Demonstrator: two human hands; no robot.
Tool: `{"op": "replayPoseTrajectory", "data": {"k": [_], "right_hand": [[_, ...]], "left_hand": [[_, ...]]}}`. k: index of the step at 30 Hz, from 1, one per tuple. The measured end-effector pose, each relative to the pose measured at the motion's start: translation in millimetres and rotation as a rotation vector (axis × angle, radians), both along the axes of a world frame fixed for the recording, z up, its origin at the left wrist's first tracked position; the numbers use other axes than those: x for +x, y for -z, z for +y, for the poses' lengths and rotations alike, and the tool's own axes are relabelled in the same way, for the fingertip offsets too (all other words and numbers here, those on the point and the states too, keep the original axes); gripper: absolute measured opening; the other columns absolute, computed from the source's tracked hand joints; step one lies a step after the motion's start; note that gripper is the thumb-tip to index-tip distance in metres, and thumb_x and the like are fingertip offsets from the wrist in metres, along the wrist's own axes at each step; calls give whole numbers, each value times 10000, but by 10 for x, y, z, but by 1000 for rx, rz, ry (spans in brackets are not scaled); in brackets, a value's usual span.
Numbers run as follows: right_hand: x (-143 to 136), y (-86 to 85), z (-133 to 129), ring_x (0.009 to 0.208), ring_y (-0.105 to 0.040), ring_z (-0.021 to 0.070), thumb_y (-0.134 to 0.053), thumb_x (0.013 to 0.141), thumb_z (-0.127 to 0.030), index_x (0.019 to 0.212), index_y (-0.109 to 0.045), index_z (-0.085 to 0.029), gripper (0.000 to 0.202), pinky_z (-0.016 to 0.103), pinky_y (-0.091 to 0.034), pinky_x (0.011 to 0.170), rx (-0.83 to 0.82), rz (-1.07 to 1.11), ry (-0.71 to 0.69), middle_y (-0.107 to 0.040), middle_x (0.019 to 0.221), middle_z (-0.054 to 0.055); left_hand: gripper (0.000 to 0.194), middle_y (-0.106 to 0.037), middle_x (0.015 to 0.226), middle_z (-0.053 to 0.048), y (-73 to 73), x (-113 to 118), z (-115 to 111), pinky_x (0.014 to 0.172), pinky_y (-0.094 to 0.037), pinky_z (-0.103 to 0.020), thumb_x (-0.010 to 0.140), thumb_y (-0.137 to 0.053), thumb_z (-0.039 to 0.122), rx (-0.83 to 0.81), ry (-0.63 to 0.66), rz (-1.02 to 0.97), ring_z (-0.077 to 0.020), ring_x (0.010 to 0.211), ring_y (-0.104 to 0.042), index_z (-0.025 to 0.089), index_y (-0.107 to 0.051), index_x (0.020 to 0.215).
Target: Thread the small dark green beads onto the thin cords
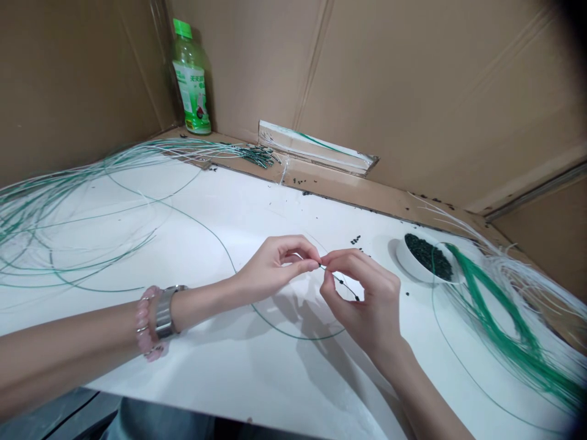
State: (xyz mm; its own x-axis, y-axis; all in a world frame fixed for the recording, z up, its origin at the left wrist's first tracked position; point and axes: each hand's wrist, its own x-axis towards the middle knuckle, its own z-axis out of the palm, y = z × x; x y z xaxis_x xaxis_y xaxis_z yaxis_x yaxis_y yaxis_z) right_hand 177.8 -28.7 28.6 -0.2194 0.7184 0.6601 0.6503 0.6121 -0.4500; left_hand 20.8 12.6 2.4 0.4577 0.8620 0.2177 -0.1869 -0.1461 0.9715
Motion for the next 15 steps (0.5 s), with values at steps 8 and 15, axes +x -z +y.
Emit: {"op": "replayPoseTrajectory", "data": {"k": [8,15], "right_hand": [[14,16,0,685,-609,126,-547,717,-40,702,-553,-183,144,256,-528,583,-61,42,-2,-635,747,11],[22,36,-3,684,-601,111,-560,708,-32,699,-560,-174,142,240,-527,591,-95,62,-2,-638,757,3]], "left_hand": [[55,-612,778,-16,-19,-1,7,714,-446,-223,787,-604,151,57,-19,32,-103,744,-565,143,-630,739],[64,-617,777,-14,3,-2,17,716,-457,-223,787,-592,125,97,-23,30,-102,736,-570,141,-634,742]]}}
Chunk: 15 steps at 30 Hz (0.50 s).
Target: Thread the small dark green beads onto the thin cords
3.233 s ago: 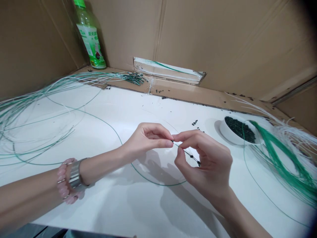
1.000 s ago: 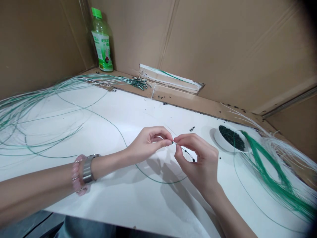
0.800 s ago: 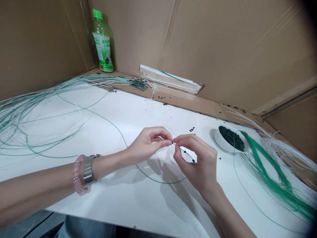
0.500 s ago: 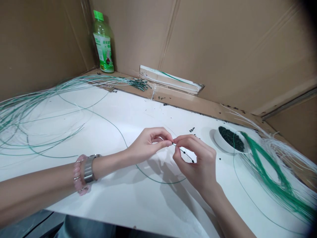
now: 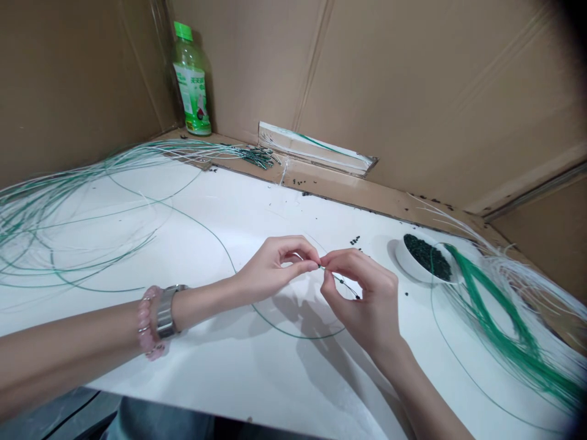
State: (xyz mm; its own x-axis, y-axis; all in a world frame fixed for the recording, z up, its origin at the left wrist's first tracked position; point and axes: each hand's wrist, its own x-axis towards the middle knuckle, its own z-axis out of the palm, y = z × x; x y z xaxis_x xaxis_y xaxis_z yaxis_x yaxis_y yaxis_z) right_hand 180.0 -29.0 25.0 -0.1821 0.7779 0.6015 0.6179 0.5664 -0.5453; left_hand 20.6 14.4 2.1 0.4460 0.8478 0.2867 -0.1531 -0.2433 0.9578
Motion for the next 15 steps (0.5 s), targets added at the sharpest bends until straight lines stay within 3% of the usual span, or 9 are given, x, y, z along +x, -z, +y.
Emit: {"op": "replayPoseTrajectory", "data": {"k": [6,15], "right_hand": [[-7,4,2,681,-598,100,-563,696,-16,688,-552,-165,149,221,-519,591,-1,-9,-10,-632,750,5],[-6,-17,24,695,-623,102,-569,759,-33,728,-596,-134,110,218,-503,629,127,-142,-25,-653,781,47]], "left_hand": [[67,-615,785,-8,11,-2,-4,716,-457,-205,794,-589,121,3,5,7,-89,746,-572,142,-632,747],[82,-640,813,-23,17,-20,15,733,-484,-202,811,-571,139,129,-30,75,-95,774,-604,134,-649,787]]}}
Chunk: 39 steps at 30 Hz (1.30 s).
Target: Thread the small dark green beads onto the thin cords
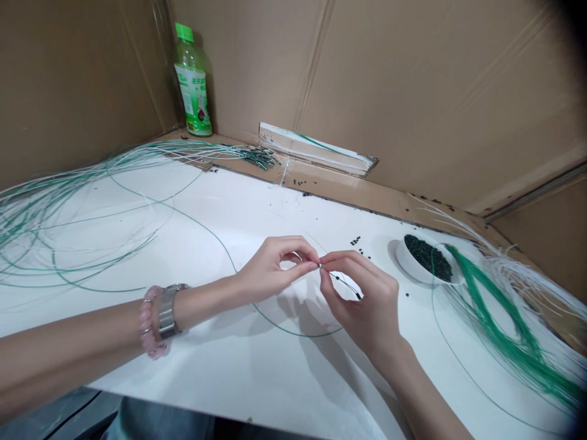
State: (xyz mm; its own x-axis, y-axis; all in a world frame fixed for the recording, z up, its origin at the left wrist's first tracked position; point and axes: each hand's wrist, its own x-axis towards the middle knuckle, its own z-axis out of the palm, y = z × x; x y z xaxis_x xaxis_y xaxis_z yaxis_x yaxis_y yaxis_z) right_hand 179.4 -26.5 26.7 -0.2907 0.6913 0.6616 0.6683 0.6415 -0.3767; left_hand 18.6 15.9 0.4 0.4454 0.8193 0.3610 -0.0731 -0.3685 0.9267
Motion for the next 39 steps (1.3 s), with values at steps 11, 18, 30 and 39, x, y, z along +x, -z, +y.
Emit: {"op": "replayPoseTrajectory", "data": {"k": [11,18,30,39], "right_hand": [[11,65,31,708,-633,120,-623,783,-153,759,-643,-171,36,250,-564,624,-207,158,46,-679,776,20],[3,64,46,759,-644,149,-594,740,-137,756,-626,-178,55,280,-570,649,-326,206,44,-681,812,23],[17,93,78,751,-641,154,-556,716,-155,714,-567,-177,25,288,-548,662,-339,216,80,-675,806,27],[71,84,101,765,-627,162,-563,757,-190,789,-616,-183,63,302,-501,717,-328,143,83,-673,806,26]], "left_hand": [[82,-685,741,-34,7,5,2,707,-523,-219,785,-618,163,-43,-76,36,-114,711,-635,120,-681,756],[76,-680,743,-27,13,0,-9,698,-502,-202,793,-607,158,16,-96,82,-101,706,-615,126,-667,758],[96,-592,747,-9,34,-2,18,671,-448,-215,837,-539,198,48,-68,163,-101,702,-547,140,-575,769],[150,-504,711,12,43,-20,26,644,-412,-221,874,-479,270,5,-20,177,-102,666,-502,156,-497,777]]}}
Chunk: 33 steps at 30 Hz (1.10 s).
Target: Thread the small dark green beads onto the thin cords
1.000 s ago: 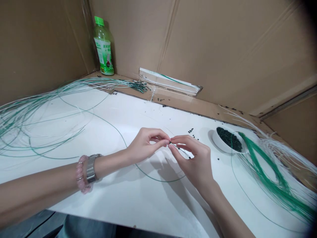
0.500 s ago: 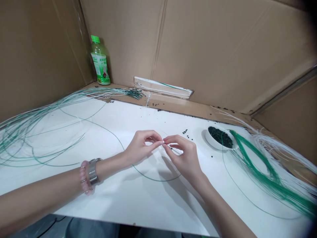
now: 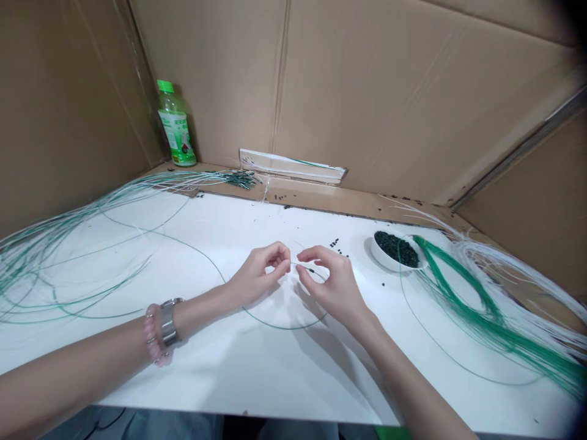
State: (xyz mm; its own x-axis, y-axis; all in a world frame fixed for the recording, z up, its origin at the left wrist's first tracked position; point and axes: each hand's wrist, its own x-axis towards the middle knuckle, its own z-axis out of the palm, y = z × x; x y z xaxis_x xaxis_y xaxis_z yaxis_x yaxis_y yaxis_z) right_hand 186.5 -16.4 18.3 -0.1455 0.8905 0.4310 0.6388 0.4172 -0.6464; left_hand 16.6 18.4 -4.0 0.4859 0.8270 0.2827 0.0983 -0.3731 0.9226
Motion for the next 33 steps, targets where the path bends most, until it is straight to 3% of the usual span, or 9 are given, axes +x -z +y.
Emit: {"op": "replayPoseTrajectory", "data": {"k": [9,28,33], "right_hand": [[-6,-7,9,670,-618,125,-537,800,-142,723,-624,-165,118,257,-499,693,23,77,-22,-668,710,8],[-44,53,17,639,-614,126,-530,776,-141,688,-616,-170,126,256,-504,666,26,127,-35,-663,674,7],[-89,26,-16,640,-600,112,-505,769,-136,698,-577,-167,106,232,-495,665,128,167,-96,-646,687,11]], "left_hand": [[165,-592,730,-12,-30,7,27,662,-460,-231,815,-583,306,-122,-57,-118,-116,694,-573,141,-584,831],[197,-593,686,-15,-14,-2,13,637,-469,-239,805,-579,336,-80,-54,-42,-122,661,-568,146,-601,756],[212,-573,687,-12,-40,33,211,646,-465,-244,826,-516,357,-34,-165,-14,-121,645,-554,151,-542,781]]}}
